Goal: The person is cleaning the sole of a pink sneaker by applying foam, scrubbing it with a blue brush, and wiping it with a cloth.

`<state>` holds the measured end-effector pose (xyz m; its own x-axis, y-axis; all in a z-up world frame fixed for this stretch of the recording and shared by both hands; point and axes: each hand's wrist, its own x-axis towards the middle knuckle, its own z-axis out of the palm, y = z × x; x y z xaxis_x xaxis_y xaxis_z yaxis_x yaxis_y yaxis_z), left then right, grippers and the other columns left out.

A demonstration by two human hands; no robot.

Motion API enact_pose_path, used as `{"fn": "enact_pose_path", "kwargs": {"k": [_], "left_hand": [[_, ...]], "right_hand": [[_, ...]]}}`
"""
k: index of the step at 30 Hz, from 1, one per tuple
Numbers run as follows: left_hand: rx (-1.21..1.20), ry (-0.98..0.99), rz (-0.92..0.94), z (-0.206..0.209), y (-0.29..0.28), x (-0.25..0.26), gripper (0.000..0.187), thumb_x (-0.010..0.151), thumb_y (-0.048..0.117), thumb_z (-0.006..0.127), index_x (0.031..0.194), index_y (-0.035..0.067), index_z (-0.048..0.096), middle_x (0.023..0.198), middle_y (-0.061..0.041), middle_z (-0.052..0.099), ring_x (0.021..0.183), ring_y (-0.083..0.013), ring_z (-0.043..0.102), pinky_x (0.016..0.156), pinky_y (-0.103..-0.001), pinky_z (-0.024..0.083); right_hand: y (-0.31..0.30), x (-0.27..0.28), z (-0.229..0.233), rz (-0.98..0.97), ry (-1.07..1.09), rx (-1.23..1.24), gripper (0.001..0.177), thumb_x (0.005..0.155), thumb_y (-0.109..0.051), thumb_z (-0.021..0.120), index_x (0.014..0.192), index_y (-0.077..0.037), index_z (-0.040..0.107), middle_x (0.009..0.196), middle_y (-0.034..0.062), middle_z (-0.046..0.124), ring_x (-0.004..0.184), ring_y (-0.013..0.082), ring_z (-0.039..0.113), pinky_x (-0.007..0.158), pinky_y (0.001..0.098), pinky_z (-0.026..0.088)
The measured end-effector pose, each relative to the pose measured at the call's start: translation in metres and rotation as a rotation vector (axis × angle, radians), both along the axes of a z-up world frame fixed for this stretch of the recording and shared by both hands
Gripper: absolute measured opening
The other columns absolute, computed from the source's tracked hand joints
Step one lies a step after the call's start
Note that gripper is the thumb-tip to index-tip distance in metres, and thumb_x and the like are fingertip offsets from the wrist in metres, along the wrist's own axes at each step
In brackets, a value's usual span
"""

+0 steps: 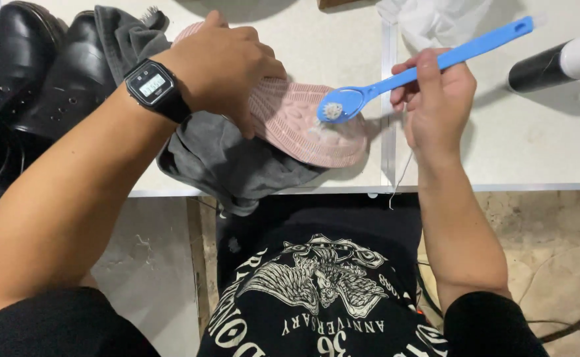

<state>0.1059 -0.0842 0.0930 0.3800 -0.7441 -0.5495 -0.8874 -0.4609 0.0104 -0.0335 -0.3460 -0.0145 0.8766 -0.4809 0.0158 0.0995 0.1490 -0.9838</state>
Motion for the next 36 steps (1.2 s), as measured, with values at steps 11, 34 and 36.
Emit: {"fn": "enact_pose_path", "kwargs": {"k": [11,34,36], "left_hand": [[-0.097,-0.016,-0.018,-0.011,0.01,-0.002,0.095,0.056,0.068,0.09,0.137,0.029,0.061,0.123,0.001,0.07,0.119,-0.029,0.056,0.096,-0.057,0.035],[0.128,-0.028,-0.039,0.005,-0.012,-0.008,0.133,0.058,0.064,0.094,0.165,0.044,0.019,0.14,0.003,0.057,0.129,-0.0299,0.049,0.098,-0.061,0.035],[0.139,-0.011,-0.02,0.003,-0.012,-0.006,0.132,0.057,0.066,0.094,0.165,0.042,0.021,0.141,0.003,0.058,0.132,-0.0308,0.049,0.101,-0.061,0.034]], "right_hand": [[0.022,-0.006,0.039,0.156,0.037,-0.195,0.025,0.113,-0.014,0.052,0.096,0.003,0.055,0.088,0.0216,0.068,0.061,0.0168,0.062,0.049,0.0225,0.048],[-0.047,-0.026,0.033,0.126,0.045,0.548,0.022,0.102,-0.026,0.058,0.085,-0.011,0.059,0.092,0.0073,0.063,0.046,0.0122,0.05,0.038,0.0227,0.035],[-0.046,-0.02,0.052,0.13,0.311,0.385,0.024,0.097,-0.022,0.06,0.077,-0.009,0.059,0.077,0.0076,0.059,0.04,0.009,0.042,0.037,0.0195,0.032]]}}
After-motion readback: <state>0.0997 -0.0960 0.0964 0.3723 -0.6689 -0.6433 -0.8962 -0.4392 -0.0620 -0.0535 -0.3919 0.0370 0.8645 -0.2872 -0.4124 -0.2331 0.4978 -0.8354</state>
